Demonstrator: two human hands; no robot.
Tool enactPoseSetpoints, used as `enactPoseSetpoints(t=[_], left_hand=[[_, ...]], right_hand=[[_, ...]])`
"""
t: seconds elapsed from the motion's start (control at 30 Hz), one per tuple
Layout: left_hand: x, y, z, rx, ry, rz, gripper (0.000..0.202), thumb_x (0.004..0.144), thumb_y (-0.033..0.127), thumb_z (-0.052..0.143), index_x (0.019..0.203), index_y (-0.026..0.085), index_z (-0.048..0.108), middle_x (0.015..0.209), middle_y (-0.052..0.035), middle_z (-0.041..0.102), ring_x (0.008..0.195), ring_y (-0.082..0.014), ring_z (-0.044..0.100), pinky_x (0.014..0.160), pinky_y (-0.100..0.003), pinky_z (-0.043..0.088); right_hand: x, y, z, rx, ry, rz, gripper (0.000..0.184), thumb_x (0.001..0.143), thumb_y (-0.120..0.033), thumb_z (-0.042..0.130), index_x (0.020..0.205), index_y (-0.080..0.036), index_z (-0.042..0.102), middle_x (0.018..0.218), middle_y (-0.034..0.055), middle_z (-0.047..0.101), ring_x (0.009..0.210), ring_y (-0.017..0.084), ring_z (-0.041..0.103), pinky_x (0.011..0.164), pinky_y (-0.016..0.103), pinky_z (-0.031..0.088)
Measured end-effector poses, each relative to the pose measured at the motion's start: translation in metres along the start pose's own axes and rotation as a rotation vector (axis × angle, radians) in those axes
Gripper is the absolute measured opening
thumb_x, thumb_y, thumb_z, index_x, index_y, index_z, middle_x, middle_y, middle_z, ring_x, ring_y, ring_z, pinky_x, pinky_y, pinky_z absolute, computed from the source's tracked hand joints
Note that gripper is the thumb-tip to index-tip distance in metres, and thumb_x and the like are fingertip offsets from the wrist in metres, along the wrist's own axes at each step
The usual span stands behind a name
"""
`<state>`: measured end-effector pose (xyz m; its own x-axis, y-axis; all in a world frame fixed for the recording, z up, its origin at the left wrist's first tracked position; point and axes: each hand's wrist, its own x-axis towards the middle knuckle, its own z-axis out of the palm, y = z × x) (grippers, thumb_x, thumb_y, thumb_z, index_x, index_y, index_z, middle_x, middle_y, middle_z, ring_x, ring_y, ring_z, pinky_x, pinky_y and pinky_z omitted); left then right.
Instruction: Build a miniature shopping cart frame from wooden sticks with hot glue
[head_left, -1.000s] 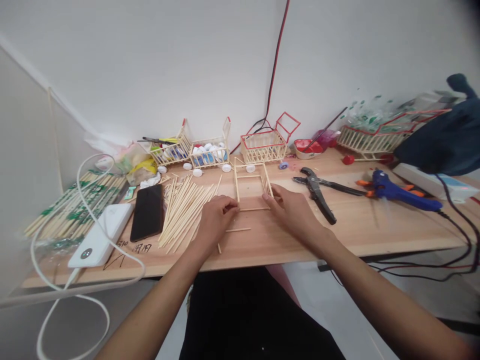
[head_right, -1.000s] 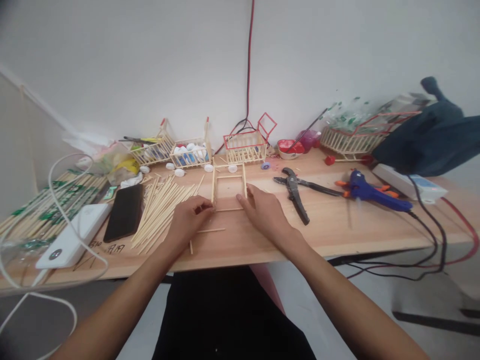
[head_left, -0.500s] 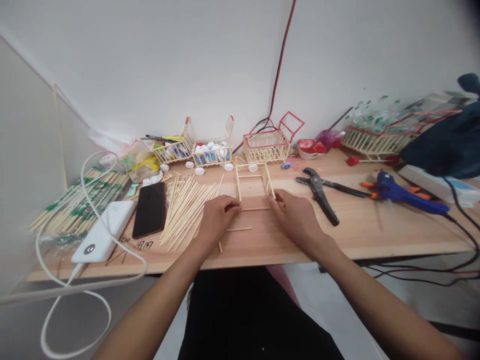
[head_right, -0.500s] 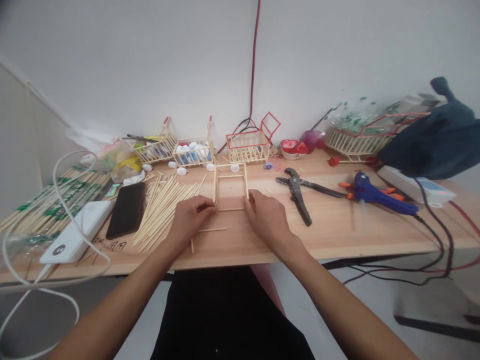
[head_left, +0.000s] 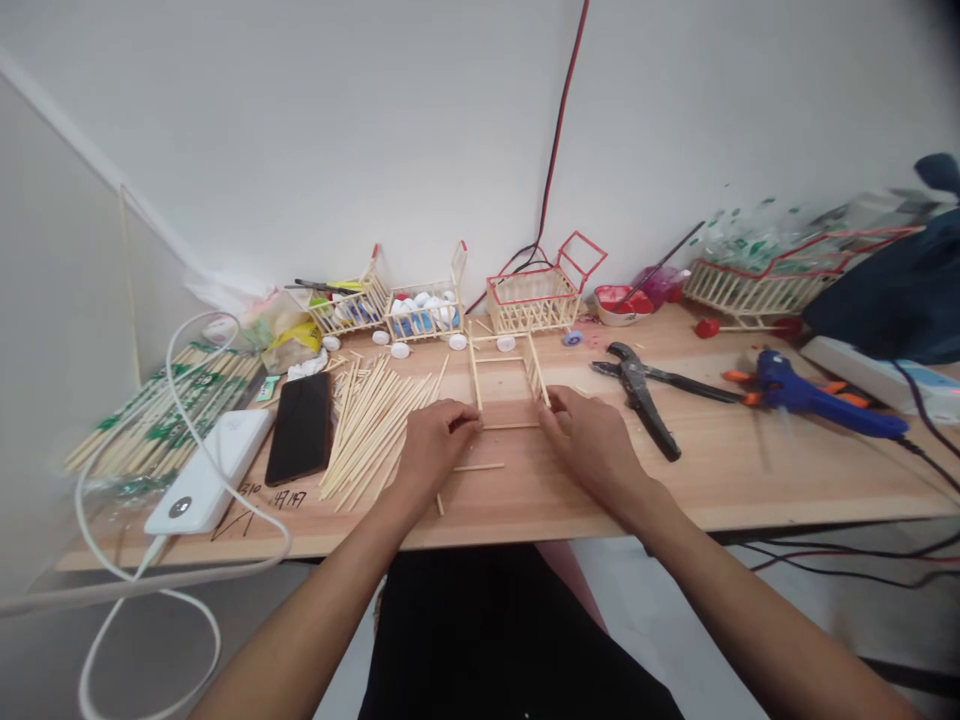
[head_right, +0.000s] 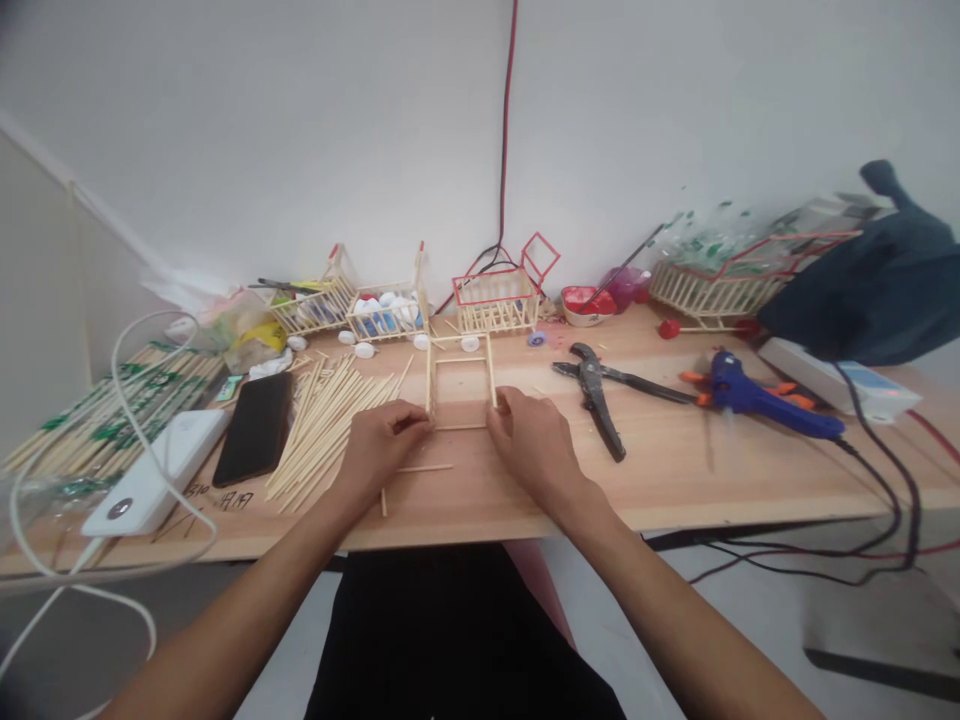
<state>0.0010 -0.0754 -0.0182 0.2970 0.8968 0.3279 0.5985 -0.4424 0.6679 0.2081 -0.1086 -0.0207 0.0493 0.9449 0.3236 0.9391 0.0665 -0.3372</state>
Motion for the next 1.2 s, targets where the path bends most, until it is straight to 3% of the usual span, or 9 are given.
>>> enactPoseSetpoints(t=[0.2,0.87,1.2], left_hand=[[0.0007,-0.0018,0.0003,-0.006,0.002,0.015,0.010,0.077,0.010,0.068,0.073,0.019,0.070,0.076,0.0017,0.071,0.075,-0.0138,0.064,0.072,-0.025,0.044],[-0.0005,-0.0037,0.0008,0.007,0.014,0.052,0.011,0.076,0.008,0.068,0.071,0.018,0.069,0.073,0.0021,0.069,0.072,-0.0120,0.062,0.069,-0.023,0.042],[0.0007,-0.0036,0.0008,0.010,0.002,0.050,0.012,0.077,0.010,0.066,0.073,0.020,0.070,0.075,0.0007,0.070,0.073,-0.0138,0.063,0.072,-0.025,0.044]], right_hand=[[0.0009,0.0016,0.0018,0.020,0.013,-0.034,0.019,0.090,-0.031,0.046,0.093,-0.019,0.062,0.081,0.0054,0.069,0.073,0.022,0.059,0.074,0.033,0.034],[0.0034,0.0068,0.0035,0.104,-0.007,-0.061,0.019,0.089,-0.030,0.047,0.092,-0.019,0.062,0.083,0.0057,0.068,0.081,0.023,0.060,0.077,0.033,0.035],[0.0017,0.0064,0.0020,0.078,0.025,-0.101,0.016,0.089,-0.028,0.046,0.086,-0.019,0.060,0.078,0.0044,0.067,0.072,0.021,0.057,0.073,0.032,0.035]])
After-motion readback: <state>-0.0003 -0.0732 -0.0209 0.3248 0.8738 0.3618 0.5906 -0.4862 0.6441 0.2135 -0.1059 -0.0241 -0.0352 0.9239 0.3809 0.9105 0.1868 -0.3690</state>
